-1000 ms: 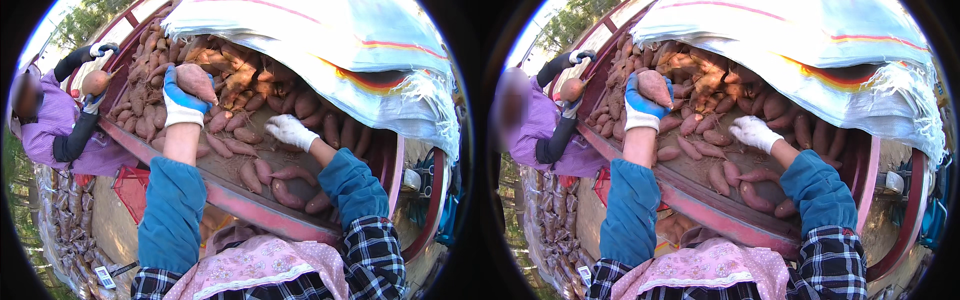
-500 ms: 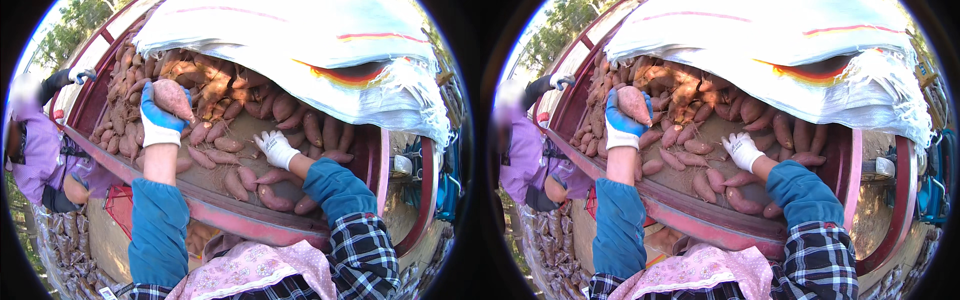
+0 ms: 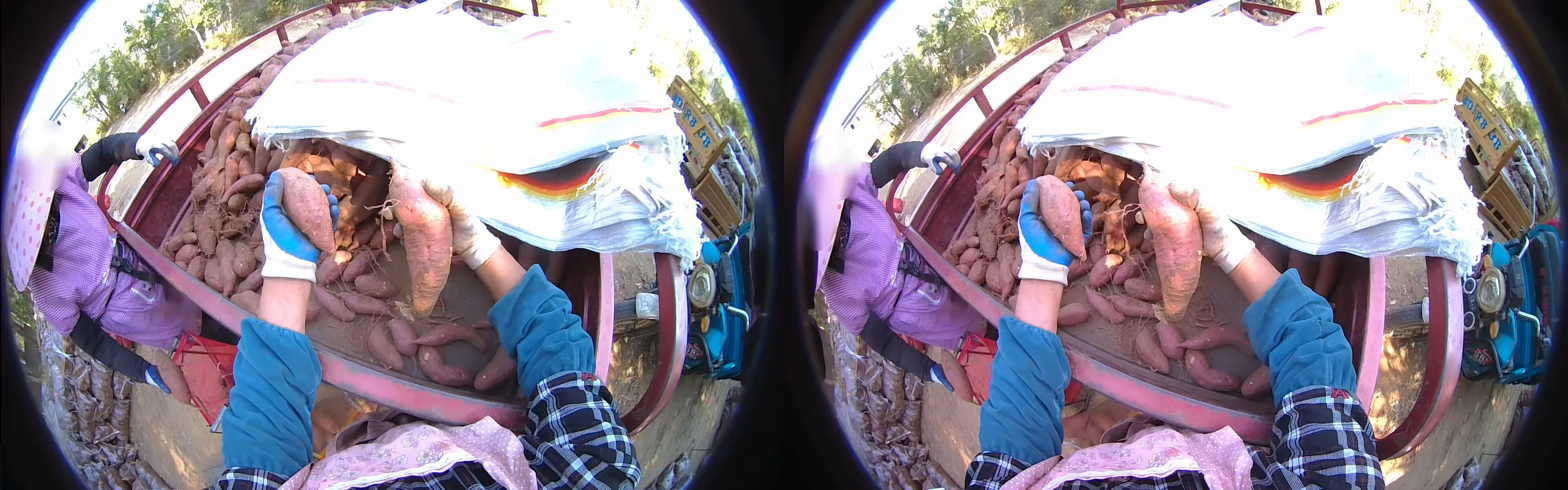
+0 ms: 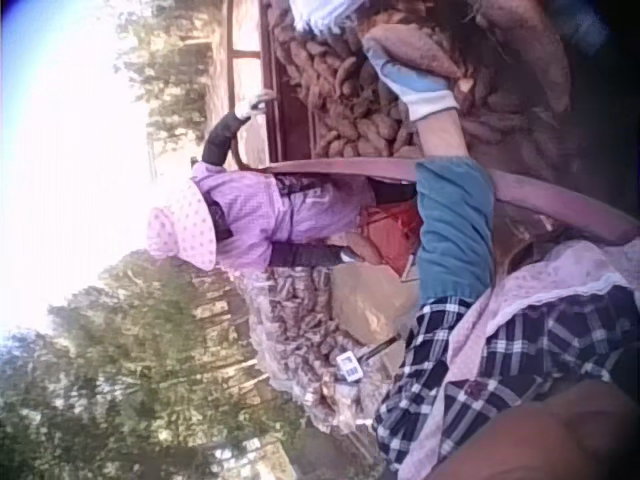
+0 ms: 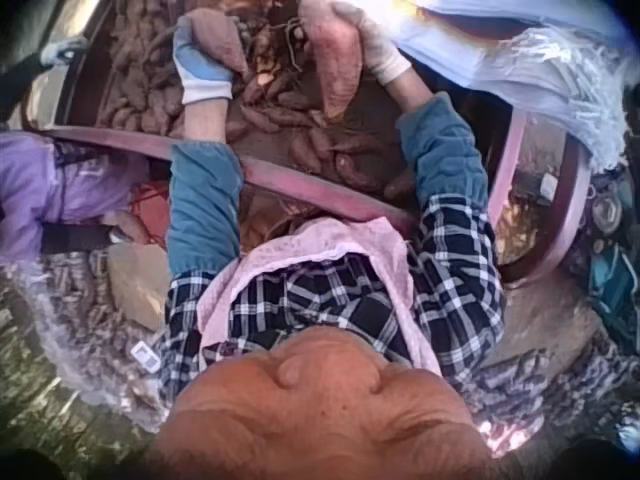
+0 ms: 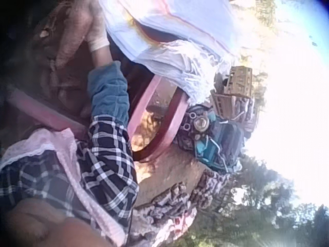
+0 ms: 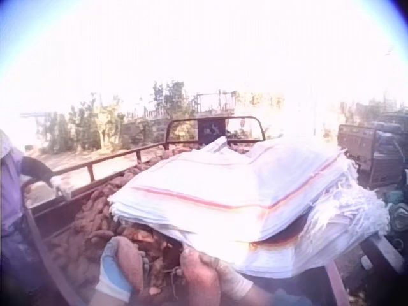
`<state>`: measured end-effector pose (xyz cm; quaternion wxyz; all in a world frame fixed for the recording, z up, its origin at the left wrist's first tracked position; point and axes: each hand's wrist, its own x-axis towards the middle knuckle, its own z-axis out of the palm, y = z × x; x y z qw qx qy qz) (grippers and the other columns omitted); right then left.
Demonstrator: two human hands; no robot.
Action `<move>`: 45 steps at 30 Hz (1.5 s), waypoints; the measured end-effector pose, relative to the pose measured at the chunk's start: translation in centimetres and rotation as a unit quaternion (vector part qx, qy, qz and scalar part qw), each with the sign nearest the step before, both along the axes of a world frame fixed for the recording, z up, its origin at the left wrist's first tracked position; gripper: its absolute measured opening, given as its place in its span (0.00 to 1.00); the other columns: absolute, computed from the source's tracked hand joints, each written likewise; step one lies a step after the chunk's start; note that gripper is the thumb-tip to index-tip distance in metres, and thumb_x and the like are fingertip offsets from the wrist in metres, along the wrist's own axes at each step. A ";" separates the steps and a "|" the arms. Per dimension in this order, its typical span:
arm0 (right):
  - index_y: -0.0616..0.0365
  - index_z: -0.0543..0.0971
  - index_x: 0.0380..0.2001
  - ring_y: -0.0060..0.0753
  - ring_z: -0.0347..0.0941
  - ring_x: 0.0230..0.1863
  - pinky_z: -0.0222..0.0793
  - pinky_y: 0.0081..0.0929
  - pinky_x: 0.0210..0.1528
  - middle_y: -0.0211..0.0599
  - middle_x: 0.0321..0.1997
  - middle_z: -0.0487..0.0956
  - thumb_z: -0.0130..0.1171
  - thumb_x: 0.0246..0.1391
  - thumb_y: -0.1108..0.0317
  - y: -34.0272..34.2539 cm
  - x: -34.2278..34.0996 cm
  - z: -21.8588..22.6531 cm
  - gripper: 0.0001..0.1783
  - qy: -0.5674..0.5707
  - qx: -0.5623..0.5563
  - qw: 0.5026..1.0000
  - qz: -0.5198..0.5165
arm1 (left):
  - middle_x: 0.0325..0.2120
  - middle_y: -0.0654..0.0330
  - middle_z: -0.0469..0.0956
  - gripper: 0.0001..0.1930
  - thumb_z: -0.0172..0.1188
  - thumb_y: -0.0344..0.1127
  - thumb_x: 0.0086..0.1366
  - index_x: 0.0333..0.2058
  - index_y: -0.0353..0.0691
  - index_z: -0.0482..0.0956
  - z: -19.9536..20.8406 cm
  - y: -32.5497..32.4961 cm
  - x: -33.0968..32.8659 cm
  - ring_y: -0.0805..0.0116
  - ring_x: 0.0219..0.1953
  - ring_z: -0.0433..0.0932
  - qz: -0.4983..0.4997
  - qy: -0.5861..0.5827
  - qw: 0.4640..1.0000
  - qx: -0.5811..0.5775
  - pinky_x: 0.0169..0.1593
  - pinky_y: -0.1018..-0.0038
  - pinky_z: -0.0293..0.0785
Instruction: The person picks sweet potatoes from a truck bed, removes attached roots, and places them into a red weighing basket. The person repeats this process while another person assists nearby. The setting is an outdoor roadside area with stacked sacks and a three-wheeled vehicle.
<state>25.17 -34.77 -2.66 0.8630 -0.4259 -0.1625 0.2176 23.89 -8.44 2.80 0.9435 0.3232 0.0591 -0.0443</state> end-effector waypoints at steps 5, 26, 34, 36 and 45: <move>0.61 0.71 0.57 0.42 0.79 0.39 0.78 0.38 0.40 0.53 0.44 0.81 0.51 0.59 0.36 0.2 -2.0 4.4 0.39 0.005 0.030 1.000 -0.003 | 0.34 0.54 0.83 0.30 0.58 0.63 0.63 0.46 0.39 0.76 -0.1 0.4 -0.2 0.57 0.32 0.83 -0.073 -0.052 0.996 0.003 0.38 0.62 0.82; 0.65 0.71 0.56 0.53 0.81 0.43 0.79 0.48 0.48 0.60 0.52 0.78 0.56 0.58 0.41 -17.0 -52.6 7.7 0.37 -0.009 0.246 0.895 -0.372 | 0.35 0.59 0.76 0.26 0.46 0.60 0.70 0.51 0.44 0.73 -0.3 -5.4 0.3 0.62 0.34 0.75 -0.201 -0.241 0.949 0.018 0.39 0.65 0.74; 0.62 0.75 0.53 0.53 0.80 0.41 0.80 0.47 0.45 0.57 0.47 0.80 0.62 0.52 0.38 -23.1 -79.9 -6.5 0.39 0.024 0.346 0.655 -0.671 | 0.36 0.55 0.77 0.23 0.47 0.54 0.70 0.49 0.41 0.75 8.1 -18.4 -21.7 0.58 0.36 0.74 -0.374 -0.385 0.842 -0.054 0.42 0.61 0.71; 0.61 0.74 0.53 0.53 0.80 0.42 0.80 0.49 0.45 0.58 0.47 0.79 0.63 0.51 0.39 -25.5 -83.3 -6.9 0.39 0.014 0.341 0.651 -0.678 | 0.36 0.54 0.77 0.22 0.47 0.53 0.70 0.49 0.40 0.75 9.8 -21.0 -27.2 0.57 0.37 0.74 -0.425 -0.428 0.792 -0.093 0.42 0.60 0.70; 0.61 0.73 0.54 0.50 0.82 0.41 0.84 0.44 0.39 0.60 0.46 0.79 0.63 0.53 0.40 -43.8 -90.4 -4.5 0.37 -0.039 0.288 0.668 -0.685 | 0.57 0.50 0.72 0.37 0.59 0.60 0.61 0.60 0.39 0.69 3.3 -46.5 -42.9 0.50 0.60 0.67 -0.569 -0.374 0.720 -0.133 0.63 0.48 0.60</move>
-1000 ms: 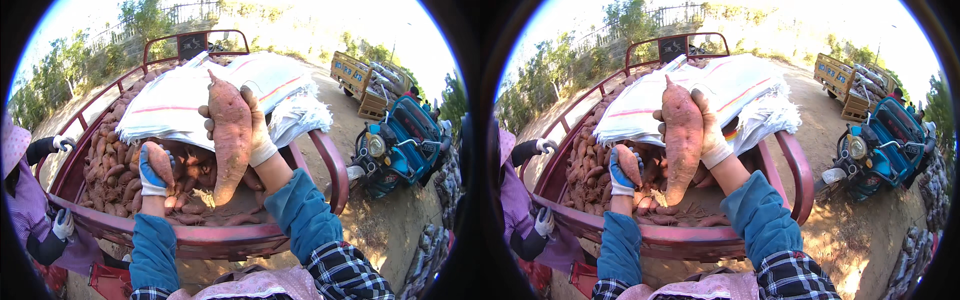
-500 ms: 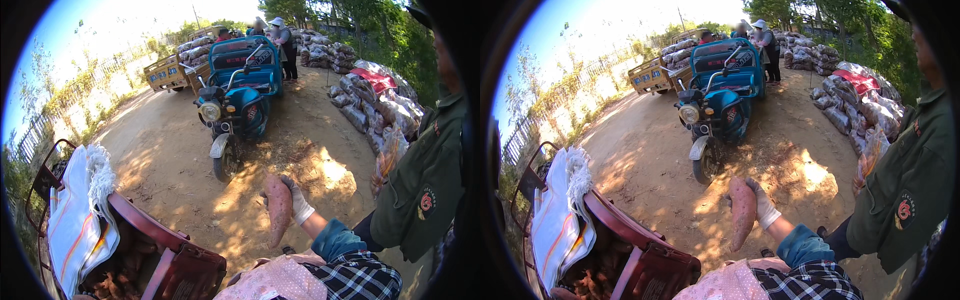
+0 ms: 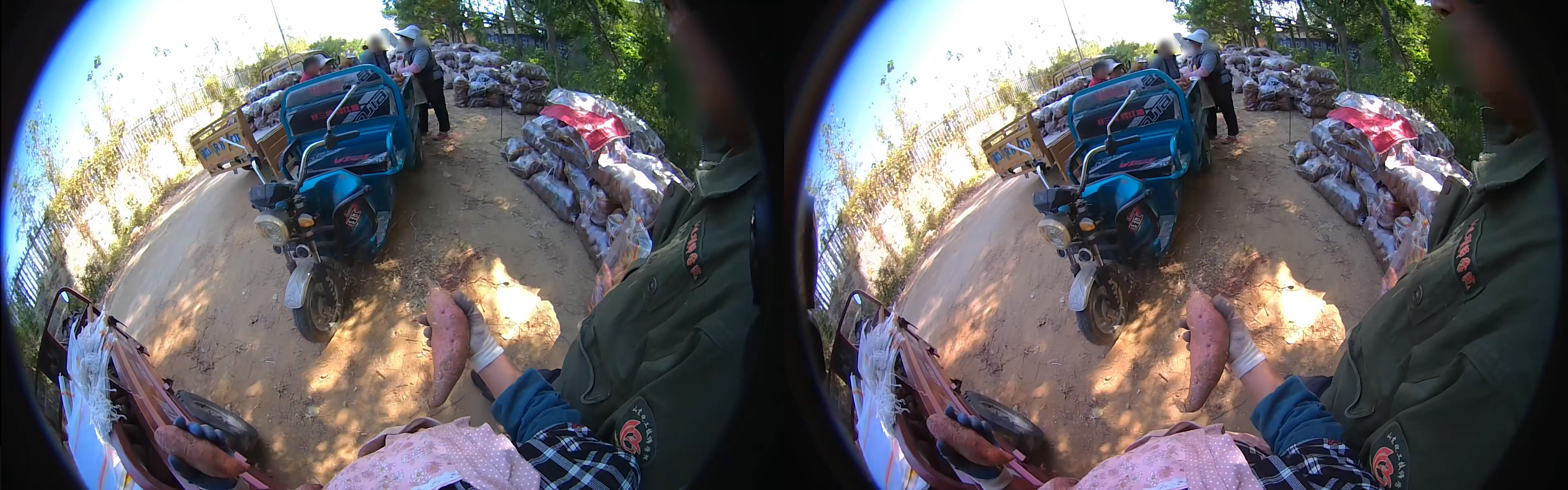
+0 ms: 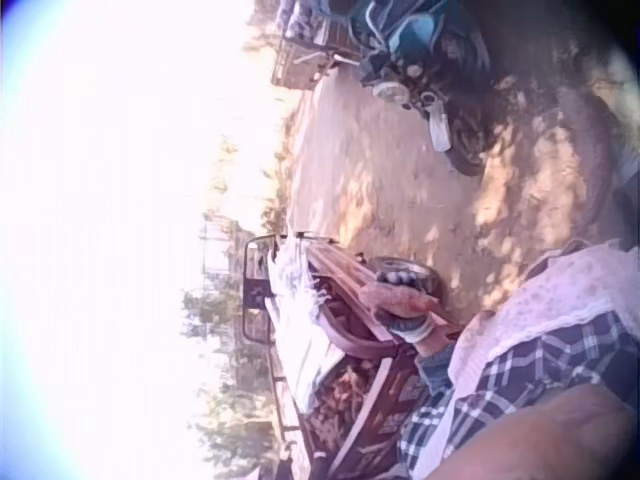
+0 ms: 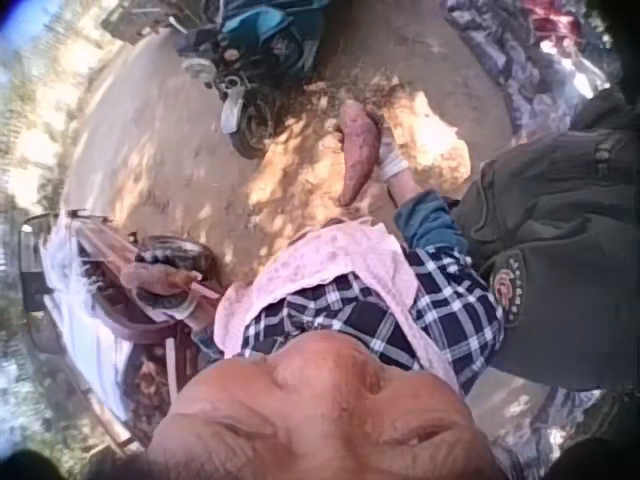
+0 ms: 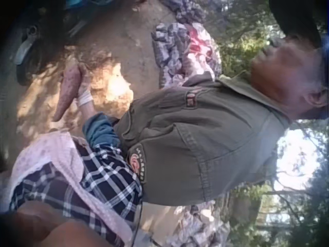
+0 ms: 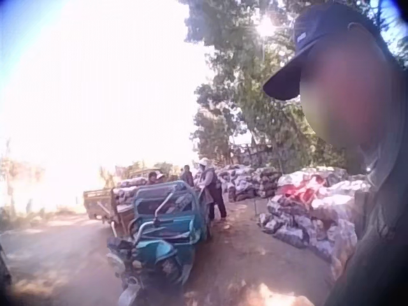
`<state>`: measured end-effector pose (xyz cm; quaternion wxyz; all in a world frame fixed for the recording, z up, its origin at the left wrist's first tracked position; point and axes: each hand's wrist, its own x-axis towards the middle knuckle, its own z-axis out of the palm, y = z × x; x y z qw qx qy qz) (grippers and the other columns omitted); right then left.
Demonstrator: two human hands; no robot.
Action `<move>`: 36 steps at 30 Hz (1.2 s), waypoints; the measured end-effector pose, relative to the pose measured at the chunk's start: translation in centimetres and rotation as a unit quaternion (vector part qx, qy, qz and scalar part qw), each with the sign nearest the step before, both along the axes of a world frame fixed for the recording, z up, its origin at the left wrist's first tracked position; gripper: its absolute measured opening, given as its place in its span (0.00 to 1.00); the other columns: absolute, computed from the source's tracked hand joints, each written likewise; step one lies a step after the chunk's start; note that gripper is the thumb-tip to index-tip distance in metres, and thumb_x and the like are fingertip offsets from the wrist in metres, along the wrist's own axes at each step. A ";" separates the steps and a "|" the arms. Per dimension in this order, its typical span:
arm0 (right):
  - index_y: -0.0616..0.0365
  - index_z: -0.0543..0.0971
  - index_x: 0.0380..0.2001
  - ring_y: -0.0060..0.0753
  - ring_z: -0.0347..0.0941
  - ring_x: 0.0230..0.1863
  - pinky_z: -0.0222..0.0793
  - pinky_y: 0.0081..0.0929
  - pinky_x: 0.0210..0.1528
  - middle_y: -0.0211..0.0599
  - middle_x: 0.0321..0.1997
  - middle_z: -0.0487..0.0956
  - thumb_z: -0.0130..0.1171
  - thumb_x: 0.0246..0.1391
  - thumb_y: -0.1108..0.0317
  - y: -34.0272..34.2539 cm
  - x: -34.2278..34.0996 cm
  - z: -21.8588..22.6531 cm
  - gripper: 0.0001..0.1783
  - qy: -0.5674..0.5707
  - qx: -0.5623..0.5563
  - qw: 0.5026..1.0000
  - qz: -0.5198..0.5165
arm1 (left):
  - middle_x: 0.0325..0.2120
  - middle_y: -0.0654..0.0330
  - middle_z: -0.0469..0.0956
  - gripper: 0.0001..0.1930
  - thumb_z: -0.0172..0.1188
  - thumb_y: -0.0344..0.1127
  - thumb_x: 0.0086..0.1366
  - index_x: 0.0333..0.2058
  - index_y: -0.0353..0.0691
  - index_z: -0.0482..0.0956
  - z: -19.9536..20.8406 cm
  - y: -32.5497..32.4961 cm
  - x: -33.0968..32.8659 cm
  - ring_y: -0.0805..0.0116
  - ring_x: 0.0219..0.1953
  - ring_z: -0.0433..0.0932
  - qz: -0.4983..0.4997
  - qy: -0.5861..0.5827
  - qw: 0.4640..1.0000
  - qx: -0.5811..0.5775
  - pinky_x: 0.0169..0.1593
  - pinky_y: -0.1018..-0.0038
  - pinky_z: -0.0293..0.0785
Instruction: The person picks sweet potatoes from a truck bed, removes attached roots, and places them into a red weighing basket. The person repeats this process while another person assists nearby. The setting is an outdoor roadside area with stacked sacks and a three-wheeled vehicle.
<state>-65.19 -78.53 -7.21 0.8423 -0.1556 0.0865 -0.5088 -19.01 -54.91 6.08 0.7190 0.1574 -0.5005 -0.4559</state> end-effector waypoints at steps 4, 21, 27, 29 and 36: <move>0.62 0.73 0.54 0.52 0.81 0.41 0.83 0.42 0.40 0.62 0.47 0.79 0.61 0.54 0.38 -7.8 -3.2 1.7 0.39 -0.011 -0.022 1.000 0.006 | 0.62 0.50 0.66 0.37 0.54 0.65 0.62 0.60 0.43 0.69 -6.9 -9.1 -1.0 0.47 0.65 0.62 -0.024 0.029 0.993 0.110 0.66 0.42 0.53; 0.61 0.72 0.57 0.52 0.80 0.44 0.80 0.45 0.46 0.56 0.51 0.79 0.53 0.59 0.35 -43.4 -13.2 10.4 0.39 0.071 -0.062 0.986 -0.138 | 0.68 0.43 0.57 0.42 0.47 0.74 0.61 0.60 0.44 0.71 -6.7 -65.1 -19.4 0.42 0.70 0.56 -0.282 0.056 0.951 0.110 0.66 0.38 0.55; 0.60 0.72 0.58 0.40 0.76 0.52 0.76 0.39 0.54 0.45 0.53 0.78 0.53 0.66 0.50 -55.2 -15.7 9.1 0.27 0.165 0.022 0.935 -0.311 | 0.69 0.46 0.55 0.39 0.66 0.58 0.53 0.57 0.35 0.73 -5.8 -81.8 -35.2 0.48 0.71 0.54 -0.520 0.076 0.820 0.229 0.69 0.38 0.47; 0.59 0.72 0.58 0.35 0.75 0.52 0.74 0.35 0.56 0.42 0.53 0.78 0.52 0.67 0.52 -58.7 -16.1 9.2 0.25 0.226 0.039 0.905 -0.359 | 0.65 0.47 0.61 0.40 0.66 0.53 0.56 0.61 0.33 0.67 -6.0 -86.1 -39.8 0.53 0.69 0.59 -0.575 0.084 0.771 0.260 0.71 0.47 0.52; 0.57 0.65 0.67 0.29 0.72 0.55 0.67 0.31 0.61 0.37 0.60 0.74 0.50 0.68 0.57 -72.7 -25.7 7.9 0.28 0.237 -0.074 0.928 -0.276 | 0.58 0.51 0.73 0.42 0.55 0.66 0.63 0.60 0.33 0.68 -12.1 -101.6 -52.6 0.54 0.61 0.71 -0.623 0.234 0.710 0.229 0.70 0.59 0.58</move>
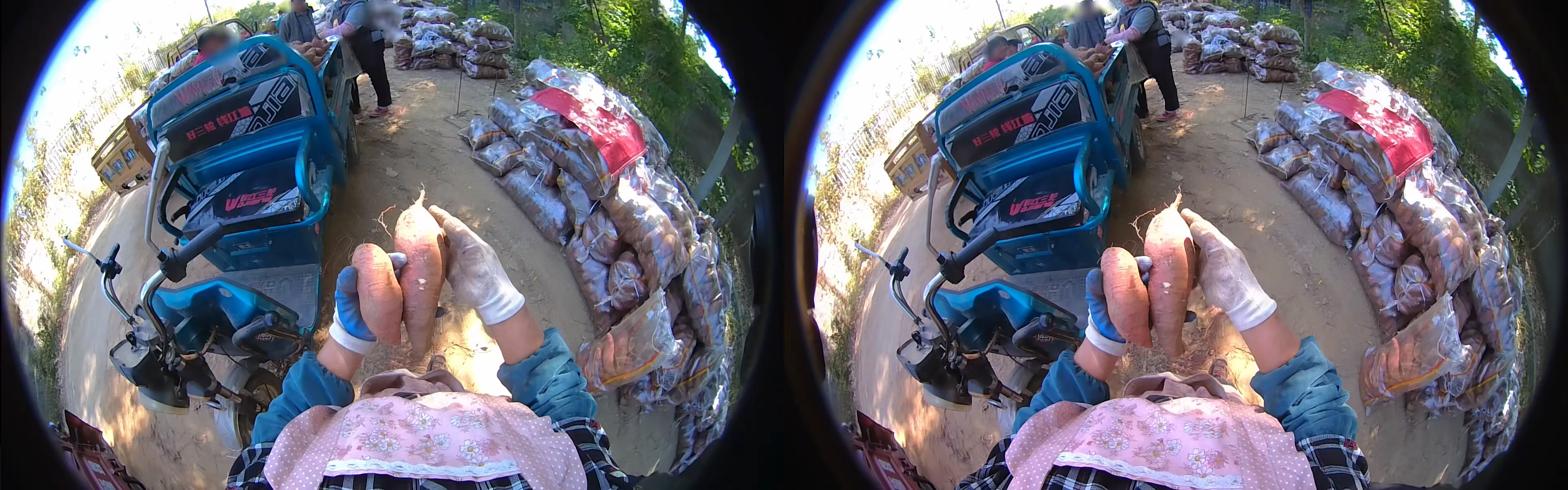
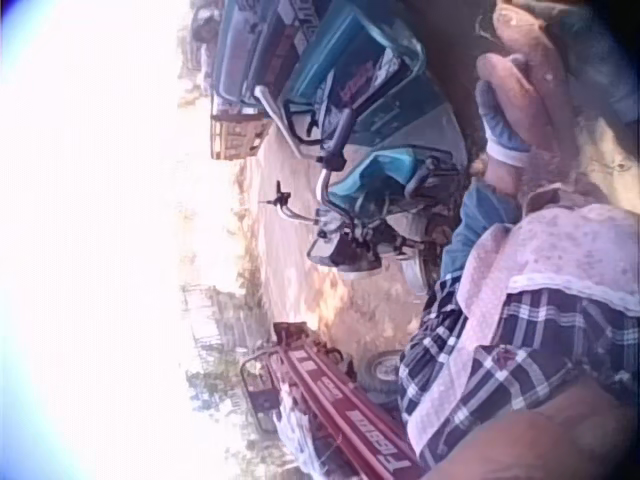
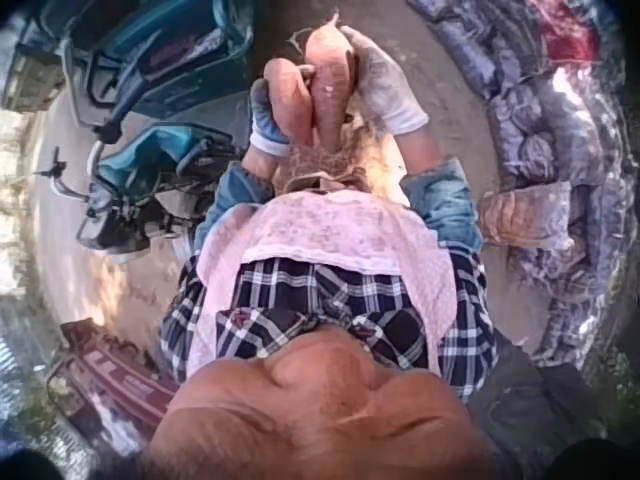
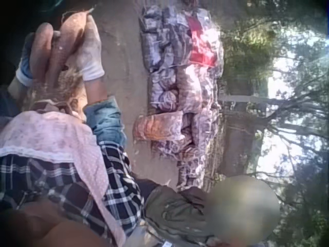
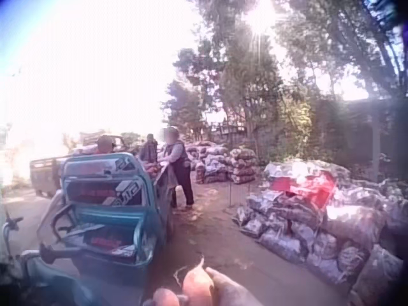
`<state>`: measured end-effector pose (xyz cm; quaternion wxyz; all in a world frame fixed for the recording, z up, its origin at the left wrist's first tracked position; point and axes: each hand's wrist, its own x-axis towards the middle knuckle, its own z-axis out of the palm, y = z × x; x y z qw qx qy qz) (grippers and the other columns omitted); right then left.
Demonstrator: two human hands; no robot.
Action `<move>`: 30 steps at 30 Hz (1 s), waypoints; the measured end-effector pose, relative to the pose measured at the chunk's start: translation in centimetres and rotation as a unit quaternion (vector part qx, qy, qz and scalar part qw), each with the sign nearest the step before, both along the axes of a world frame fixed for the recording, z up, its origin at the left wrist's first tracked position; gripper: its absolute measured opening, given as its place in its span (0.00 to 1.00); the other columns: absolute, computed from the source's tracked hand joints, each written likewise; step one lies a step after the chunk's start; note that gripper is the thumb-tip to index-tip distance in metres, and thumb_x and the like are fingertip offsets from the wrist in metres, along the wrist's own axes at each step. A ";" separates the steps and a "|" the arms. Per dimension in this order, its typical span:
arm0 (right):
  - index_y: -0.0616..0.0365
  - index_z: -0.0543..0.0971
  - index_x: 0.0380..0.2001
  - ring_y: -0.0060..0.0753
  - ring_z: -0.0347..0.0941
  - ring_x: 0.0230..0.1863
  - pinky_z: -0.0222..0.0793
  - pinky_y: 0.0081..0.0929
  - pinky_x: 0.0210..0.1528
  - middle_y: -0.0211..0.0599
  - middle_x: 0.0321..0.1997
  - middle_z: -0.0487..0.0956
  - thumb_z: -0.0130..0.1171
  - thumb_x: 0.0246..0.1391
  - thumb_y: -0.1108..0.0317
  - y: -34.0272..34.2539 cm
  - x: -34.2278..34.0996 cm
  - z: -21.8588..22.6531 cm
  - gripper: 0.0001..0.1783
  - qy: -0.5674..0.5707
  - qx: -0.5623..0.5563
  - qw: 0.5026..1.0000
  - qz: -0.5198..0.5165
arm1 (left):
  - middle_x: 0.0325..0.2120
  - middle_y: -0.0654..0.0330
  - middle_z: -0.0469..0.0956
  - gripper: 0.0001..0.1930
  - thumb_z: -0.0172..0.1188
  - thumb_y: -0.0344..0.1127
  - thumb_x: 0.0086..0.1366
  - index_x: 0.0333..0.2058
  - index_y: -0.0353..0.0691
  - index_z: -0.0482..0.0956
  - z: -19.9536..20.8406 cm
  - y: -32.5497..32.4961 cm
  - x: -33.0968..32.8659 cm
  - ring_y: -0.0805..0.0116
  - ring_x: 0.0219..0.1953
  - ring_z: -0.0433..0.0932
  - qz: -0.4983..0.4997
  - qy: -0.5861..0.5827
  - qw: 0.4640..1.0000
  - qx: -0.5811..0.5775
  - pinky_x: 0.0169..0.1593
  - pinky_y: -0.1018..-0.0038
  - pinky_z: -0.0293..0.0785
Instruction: The person picks sweet potatoes from a truck bed, removes attached roots, and places them into a red weighing basket. The person repeats this process while another person assists nearby. The setting is an outdoor roadside area with stacked sacks and a three-wheeled vehicle.
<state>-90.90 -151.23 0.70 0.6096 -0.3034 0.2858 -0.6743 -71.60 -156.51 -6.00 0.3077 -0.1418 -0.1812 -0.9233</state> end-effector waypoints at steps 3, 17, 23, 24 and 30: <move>0.60 0.64 0.66 0.32 0.73 0.57 0.66 0.34 0.62 0.41 0.59 0.75 0.52 0.68 0.54 -6.5 -5.9 0.5 0.31 0.168 -0.028 0.985 0.021 | 0.57 0.50 0.73 0.41 0.55 0.67 0.62 0.58 0.32 0.71 1.0 -6.6 -4.7 0.52 0.60 0.72 0.018 0.038 0.999 -0.023 0.67 0.56 0.64; 0.62 0.72 0.57 0.52 0.64 0.63 0.55 0.52 0.66 0.50 0.60 0.71 0.58 0.55 0.55 -36.2 -22.5 2.3 0.30 0.769 -0.306 0.520 -0.211 | 0.53 0.53 0.76 0.36 0.56 0.63 0.62 0.56 0.38 0.73 -1.5 -37.0 -24.2 0.55 0.56 0.74 0.033 -0.010 0.999 -0.034 0.65 0.63 0.66; 0.60 0.78 0.48 0.52 0.70 0.57 0.65 0.49 0.60 0.45 0.54 0.76 0.65 0.45 0.64 -48.5 -29.2 3.1 0.24 0.721 -0.361 0.584 -0.093 | 0.54 0.50 0.75 0.36 0.55 0.61 0.63 0.57 0.33 0.71 -5.3 -54.8 -31.9 0.56 0.57 0.73 0.019 0.041 0.999 0.019 0.65 0.63 0.65; 0.60 0.77 0.49 0.53 0.71 0.56 0.68 0.47 0.57 0.45 0.54 0.76 0.66 0.43 0.67 -50.8 -30.9 4.0 0.26 0.718 -0.325 0.593 -0.165 | 0.53 0.51 0.76 0.38 0.54 0.64 0.62 0.56 0.34 0.72 -4.8 -57.5 -32.6 0.55 0.55 0.74 0.041 0.004 0.999 0.006 0.63 0.62 0.67; 0.58 0.73 0.57 0.64 0.60 0.65 0.53 0.57 0.67 0.55 0.61 0.69 0.69 0.46 0.54 -68.3 -39.5 4.6 0.36 0.757 -0.220 0.597 -0.146 | 0.51 0.52 0.77 0.35 0.56 0.63 0.61 0.52 0.35 0.76 -2.4 -70.0 -36.8 0.59 0.56 0.73 0.097 -0.147 0.977 -0.121 0.67 0.66 0.58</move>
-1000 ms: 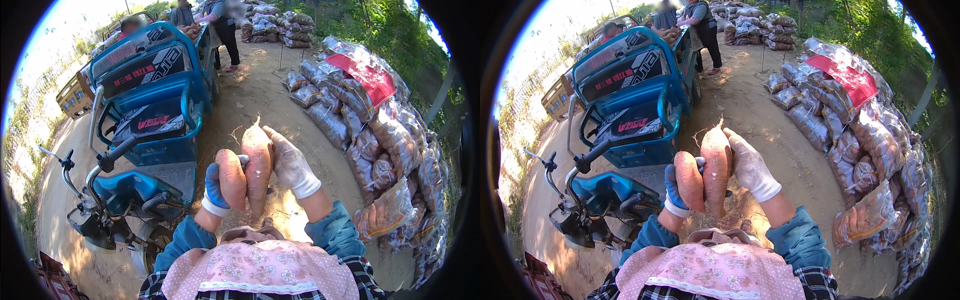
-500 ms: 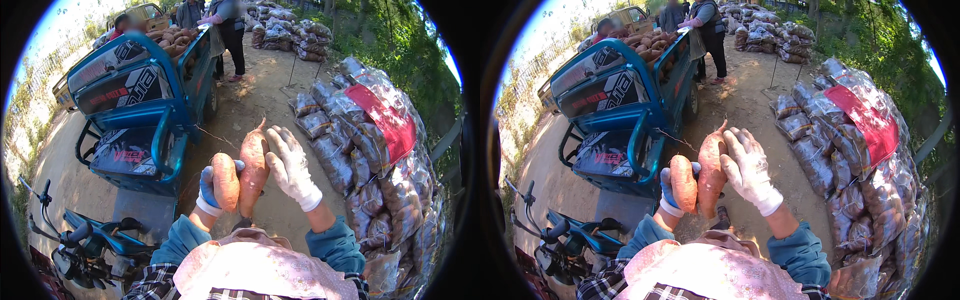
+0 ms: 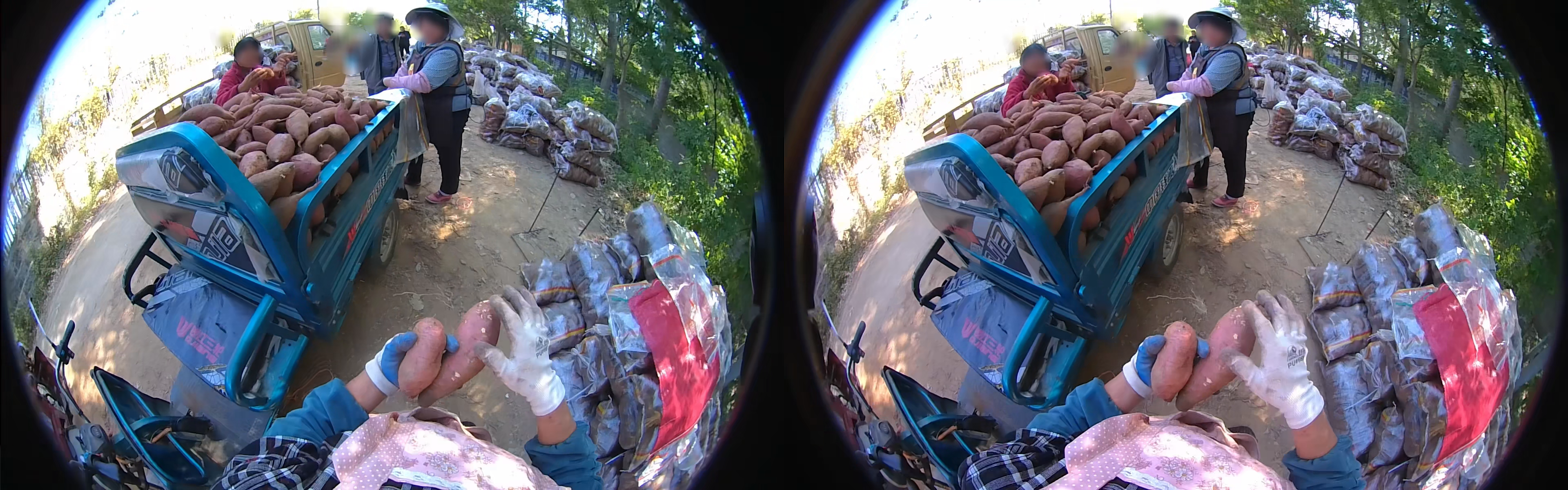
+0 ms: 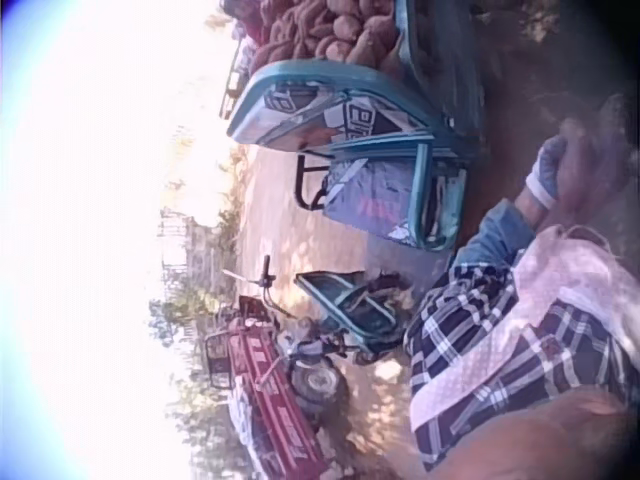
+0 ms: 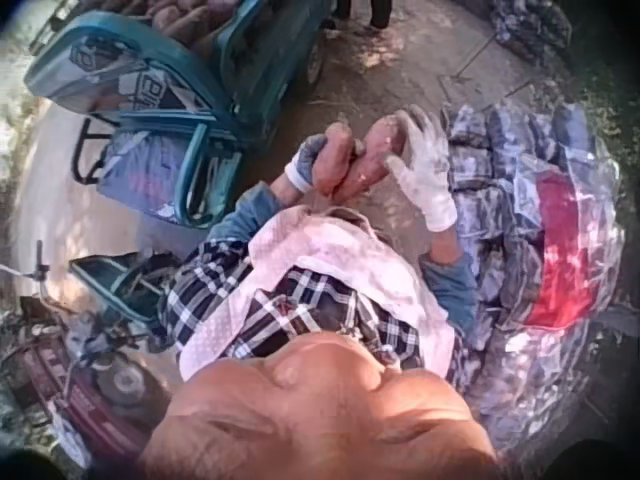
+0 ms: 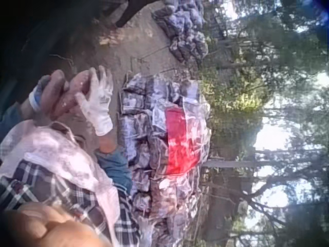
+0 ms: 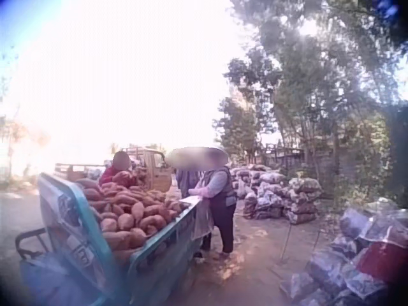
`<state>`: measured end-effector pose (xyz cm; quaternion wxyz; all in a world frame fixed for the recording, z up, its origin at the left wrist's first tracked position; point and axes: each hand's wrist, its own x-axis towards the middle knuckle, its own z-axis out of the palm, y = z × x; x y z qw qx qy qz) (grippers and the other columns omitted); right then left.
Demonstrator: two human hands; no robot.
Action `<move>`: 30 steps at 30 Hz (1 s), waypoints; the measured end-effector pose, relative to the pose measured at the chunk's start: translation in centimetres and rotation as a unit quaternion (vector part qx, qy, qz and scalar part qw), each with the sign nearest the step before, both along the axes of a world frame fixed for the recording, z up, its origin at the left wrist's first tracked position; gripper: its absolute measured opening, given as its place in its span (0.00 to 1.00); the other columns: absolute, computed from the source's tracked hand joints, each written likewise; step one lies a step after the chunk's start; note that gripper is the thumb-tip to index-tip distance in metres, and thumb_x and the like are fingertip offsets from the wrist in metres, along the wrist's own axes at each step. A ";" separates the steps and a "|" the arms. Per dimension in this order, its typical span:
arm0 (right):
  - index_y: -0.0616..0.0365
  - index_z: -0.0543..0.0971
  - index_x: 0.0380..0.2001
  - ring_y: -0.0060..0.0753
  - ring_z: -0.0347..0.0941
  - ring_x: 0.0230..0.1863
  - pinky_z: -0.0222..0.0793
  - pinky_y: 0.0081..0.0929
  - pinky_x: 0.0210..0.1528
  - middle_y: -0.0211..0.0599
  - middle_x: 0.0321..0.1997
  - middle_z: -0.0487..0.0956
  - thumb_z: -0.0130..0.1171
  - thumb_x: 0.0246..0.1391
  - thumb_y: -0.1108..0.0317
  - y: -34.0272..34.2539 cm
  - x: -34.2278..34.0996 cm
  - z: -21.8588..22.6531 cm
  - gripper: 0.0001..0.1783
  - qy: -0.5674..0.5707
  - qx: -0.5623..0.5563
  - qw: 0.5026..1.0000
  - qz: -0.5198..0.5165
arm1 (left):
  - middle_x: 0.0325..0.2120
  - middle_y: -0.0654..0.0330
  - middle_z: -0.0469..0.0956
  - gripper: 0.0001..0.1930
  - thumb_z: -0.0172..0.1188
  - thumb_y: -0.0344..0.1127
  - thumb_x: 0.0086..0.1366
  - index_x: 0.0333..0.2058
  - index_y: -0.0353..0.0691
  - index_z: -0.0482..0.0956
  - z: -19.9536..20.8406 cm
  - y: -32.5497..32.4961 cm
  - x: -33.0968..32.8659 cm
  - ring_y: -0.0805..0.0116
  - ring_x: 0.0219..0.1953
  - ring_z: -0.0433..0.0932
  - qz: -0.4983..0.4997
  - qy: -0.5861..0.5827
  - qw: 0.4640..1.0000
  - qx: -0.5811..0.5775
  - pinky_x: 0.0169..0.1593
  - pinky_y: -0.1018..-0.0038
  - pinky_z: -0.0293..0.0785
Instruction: The person picks sweet potatoes from a truck bed, removes attached roots, and places them into a red weighing basket. The person repeats this process while another person assists nearby. The setting is an outdoor roadside area with stacked sacks and a three-wheeled vehicle.
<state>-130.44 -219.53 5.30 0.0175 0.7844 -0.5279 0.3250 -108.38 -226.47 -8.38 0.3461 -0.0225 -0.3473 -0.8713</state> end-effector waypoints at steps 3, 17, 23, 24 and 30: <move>0.55 0.79 0.49 0.58 0.63 0.63 0.51 0.58 0.66 0.46 0.58 0.73 0.67 0.46 0.55 -8.9 -3.0 -1.5 0.27 0.090 0.045 0.991 0.089 | 0.51 0.52 0.77 0.30 0.55 0.54 0.65 0.53 0.32 0.75 -0.3 -4.9 -2.9 0.62 0.57 0.73 0.008 -0.056 0.997 0.052 0.67 0.67 0.59; 0.58 0.73 0.50 0.38 0.74 0.51 0.69 0.42 0.55 0.35 0.47 0.78 0.59 0.62 0.48 -46.7 -14.8 -6.6 0.26 -0.631 0.356 0.629 0.281 | 0.60 0.47 0.71 0.38 0.51 0.61 0.67 0.61 0.31 0.68 3.1 -31.1 -13.5 0.50 0.61 0.70 0.181 0.230 0.951 0.100 0.68 0.56 0.60; 0.62 0.53 0.70 0.39 0.71 0.58 0.68 0.38 0.59 0.48 0.63 0.68 0.61 0.59 0.44 -55.9 -12.5 -9.9 0.49 -0.451 0.527 0.653 0.305 | 0.59 0.47 0.71 0.38 0.59 0.56 0.64 0.61 0.28 0.66 1.1 -45.2 -11.2 0.55 0.62 0.70 0.297 0.258 0.915 0.085 0.69 0.64 0.59; 0.63 0.50 0.71 0.38 0.69 0.60 0.65 0.36 0.61 0.48 0.63 0.68 0.63 0.58 0.47 -57.9 -11.8 -9.4 0.51 -0.422 0.529 0.654 0.338 | 0.59 0.47 0.71 0.37 0.60 0.55 0.64 0.60 0.28 0.67 1.5 -47.7 -11.1 0.55 0.62 0.70 0.301 0.263 0.914 0.067 0.70 0.64 0.59; 0.65 0.55 0.67 0.37 0.63 0.65 0.59 0.34 0.67 0.46 0.64 0.67 0.63 0.57 0.62 -69.9 -8.3 -6.3 0.41 -0.384 0.476 0.710 0.349 | 0.56 0.49 0.74 0.35 0.60 0.53 0.63 0.58 0.28 0.69 4.1 -61.8 -11.5 0.59 0.60 0.72 0.376 0.200 0.905 -0.004 0.69 0.66 0.59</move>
